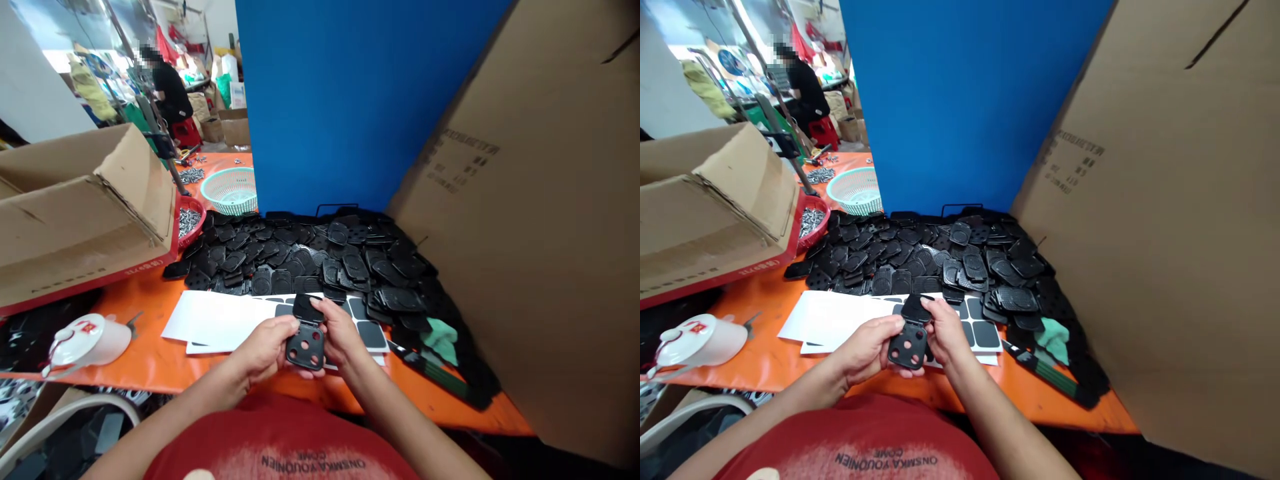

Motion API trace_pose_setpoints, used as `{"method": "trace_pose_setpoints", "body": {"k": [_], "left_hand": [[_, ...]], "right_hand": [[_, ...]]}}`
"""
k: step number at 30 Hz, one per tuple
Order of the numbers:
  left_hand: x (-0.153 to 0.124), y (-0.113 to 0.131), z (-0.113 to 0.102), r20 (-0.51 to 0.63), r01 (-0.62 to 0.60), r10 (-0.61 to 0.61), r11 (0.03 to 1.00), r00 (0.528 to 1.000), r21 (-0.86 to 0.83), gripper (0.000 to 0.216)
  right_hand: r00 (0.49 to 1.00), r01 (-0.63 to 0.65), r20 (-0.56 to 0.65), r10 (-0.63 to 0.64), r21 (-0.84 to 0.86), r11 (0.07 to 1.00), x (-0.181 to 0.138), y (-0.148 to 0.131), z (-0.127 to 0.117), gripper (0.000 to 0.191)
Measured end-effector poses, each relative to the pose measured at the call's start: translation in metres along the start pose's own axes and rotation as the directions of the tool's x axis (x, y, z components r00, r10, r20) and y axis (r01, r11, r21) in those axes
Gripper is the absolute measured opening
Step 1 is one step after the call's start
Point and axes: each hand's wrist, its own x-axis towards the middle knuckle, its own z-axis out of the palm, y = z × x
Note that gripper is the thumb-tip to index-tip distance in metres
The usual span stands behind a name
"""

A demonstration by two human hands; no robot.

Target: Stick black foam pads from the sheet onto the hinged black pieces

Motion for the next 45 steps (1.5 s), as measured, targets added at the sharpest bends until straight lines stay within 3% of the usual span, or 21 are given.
{"method": "trace_pose_setpoints", "body": {"k": [7, 11, 13, 15, 17, 19, 21, 23, 25, 27, 29, 31, 33, 34, 36, 38, 39, 40, 42, 44, 45], "left_hand": [[0.01, -0.022, -0.005, -0.077, -0.117, 0.126, 0.986, 0.989, 0.12, 0.042], [0.011, -0.029, -0.017, -0.085, -0.17, 0.237, 0.864, 0.968, 0.473, 0.039], [0.008, -0.031, -0.029, -0.024, -0.214, 0.337, 0.65, 0.941, 0.729, 0.039], [0.004, -0.034, -0.045, 0.093, -0.247, 0.434, 0.312, 0.896, 0.918, 0.049], [0.002, -0.037, -0.063, 0.208, -0.211, 0.468, -0.047, 0.859, 0.976, 0.063], [0.0, -0.041, -0.08, 0.276, -0.14, 0.459, -0.309, 0.844, 0.941, 0.063], [-0.002, -0.046, -0.092, 0.315, -0.088, 0.45, -0.456, 0.836, 0.885, 0.049], [-0.005, -0.049, -0.1, 0.365, -0.088, 0.456, -0.523, 0.812, 0.848, 0.039], [-0.009, -0.051, -0.104, 0.411, -0.113, 0.481, -0.535, 0.774, 0.838, 0.033], [-0.012, -0.05, -0.107, 0.441, -0.155, 0.495, -0.515, 0.749, 0.843, 0.033], [-0.014, -0.049, -0.108, 0.453, -0.196, 0.512, -0.478, 0.73, 0.856, 0.036], [-0.015, -0.047, -0.108, 0.471, -0.232, 0.536, -0.454, 0.7, 0.86, 0.037], [-0.015, -0.044, -0.106, 0.498, -0.256, 0.569, -0.453, 0.654, 0.854, 0.037], [-0.017, -0.042, -0.104, 0.51, -0.265, 0.585, -0.456, 0.63, 0.85, 0.037], [-0.022, -0.04, -0.099, 0.494, -0.251, 0.653, -0.434, 0.574, 0.865, 0.035], [-0.03, -0.041, -0.093, 0.405, -0.233, 0.738, -0.331, 0.54, 0.914, 0.027], [-0.035, -0.042, -0.09, 0.332, -0.244, 0.756, -0.231, 0.564, 0.942, 0.019], [-0.038, -0.044, -0.086, 0.235, -0.263, 0.745, -0.083, 0.624, 0.961, 0.011], [-0.043, -0.049, -0.079, -0.02, -0.257, 0.592, 0.38, 0.806, 0.889, 0.014], [-0.042, -0.051, -0.071, -0.225, -0.176, 0.331, 0.838, 0.917, 0.516, 0.03], [-0.04, -0.05, -0.068, -0.273, -0.159, 0.234, 0.949, 0.933, 0.271, 0.037]], "right_hand": [[0.994, 0.077, 0.086, -0.063, -0.17, 0.982, -0.02, 0.008, -0.001, 0.039], [0.987, 0.143, 0.115, -0.111, -0.326, 0.934, -0.031, 0.005, -0.014, 0.048], [0.981, 0.192, 0.08, -0.175, -0.413, 0.89, -0.029, -0.008, -0.03, 0.049], [0.964, 0.234, 0.013, -0.264, -0.508, 0.829, -0.021, -0.025, -0.052, 0.05], [0.936, 0.243, -0.059, -0.348, -0.609, 0.755, -0.011, -0.042, -0.076, 0.053], [0.901, 0.218, -0.12, -0.417, -0.707, 0.673, 0.0, -0.053, -0.097, 0.057], [0.866, 0.185, -0.149, -0.478, -0.793, 0.581, 0.006, -0.059, -0.11, 0.059], [0.829, 0.167, -0.146, -0.54, -0.856, 0.489, 0.007, -0.059, -0.116, 0.059], [0.751, 0.202, -0.034, -0.66, -0.939, 0.278, 0.002, -0.055, -0.113, 0.052], [0.645, 0.288, 0.23, -0.729, -0.956, -0.047, -0.008, -0.046, -0.102, 0.04], [0.571, 0.447, 0.53, -0.626, -0.841, -0.305, -0.02, -0.031, -0.086, 0.034], [0.534, 0.637, 0.727, -0.432, -0.682, -0.36, -0.033, -0.01, -0.068, 0.047], [0.523, 0.718, 0.814, -0.253, -0.581, -0.384, -0.04, 0.014, -0.05, 0.062], [0.526, 0.727, 0.823, -0.214, -0.566, -0.388, -0.041, 0.025, -0.042, 0.056], [0.524, 0.732, 0.816, -0.246, -0.579, -0.359, -0.038, 0.04, -0.032, 0.043], [0.511, 0.74, 0.787, -0.346, -0.607, -0.289, -0.031, 0.045, -0.027, 0.044], [0.503, 0.747, 0.77, -0.393, -0.616, -0.25, -0.028, 0.044, -0.026, 0.044], [0.496, 0.754, 0.753, -0.432, -0.62, -0.217, -0.025, 0.042, -0.025, 0.045], [0.478, 0.771, 0.738, -0.477, -0.612, -0.175, -0.021, 0.036, -0.025, 0.05], [0.46, 0.791, 0.747, -0.48, -0.59, -0.161, -0.019, 0.033, -0.026, 0.054], [0.452, 0.8, 0.754, -0.477, -0.579, -0.158, -0.019, 0.034, -0.027, 0.055]]}}
